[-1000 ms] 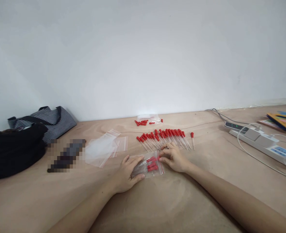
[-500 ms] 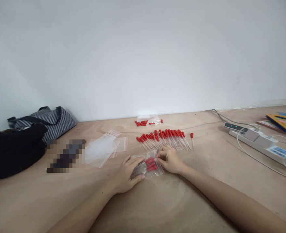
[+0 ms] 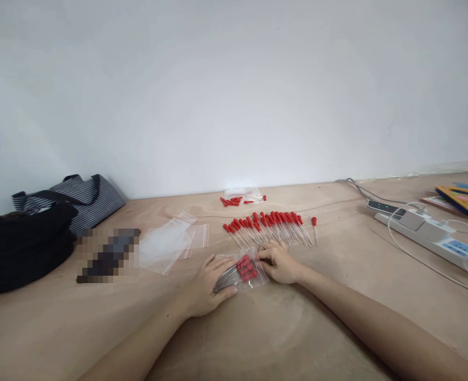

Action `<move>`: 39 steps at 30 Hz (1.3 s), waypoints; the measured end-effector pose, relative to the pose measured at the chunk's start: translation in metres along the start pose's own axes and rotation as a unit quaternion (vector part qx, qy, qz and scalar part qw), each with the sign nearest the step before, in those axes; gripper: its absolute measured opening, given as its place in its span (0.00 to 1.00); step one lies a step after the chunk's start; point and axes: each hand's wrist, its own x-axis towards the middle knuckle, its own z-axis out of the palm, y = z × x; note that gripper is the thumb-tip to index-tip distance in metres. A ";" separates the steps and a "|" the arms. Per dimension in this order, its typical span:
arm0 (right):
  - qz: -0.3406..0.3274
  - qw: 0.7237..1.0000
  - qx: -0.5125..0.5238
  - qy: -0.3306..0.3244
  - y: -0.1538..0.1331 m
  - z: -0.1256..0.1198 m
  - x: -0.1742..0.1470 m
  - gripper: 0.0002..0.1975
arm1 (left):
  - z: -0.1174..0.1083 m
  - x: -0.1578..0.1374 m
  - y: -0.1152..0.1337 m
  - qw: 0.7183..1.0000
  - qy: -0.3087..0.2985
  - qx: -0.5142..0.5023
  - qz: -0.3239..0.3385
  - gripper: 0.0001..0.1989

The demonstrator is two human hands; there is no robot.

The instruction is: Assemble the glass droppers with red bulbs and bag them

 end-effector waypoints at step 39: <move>0.087 0.947 0.271 0.149 0.027 -0.008 0.005 0.11 | 0.000 0.000 -0.002 1.000 -0.012 0.009 0.007 0.26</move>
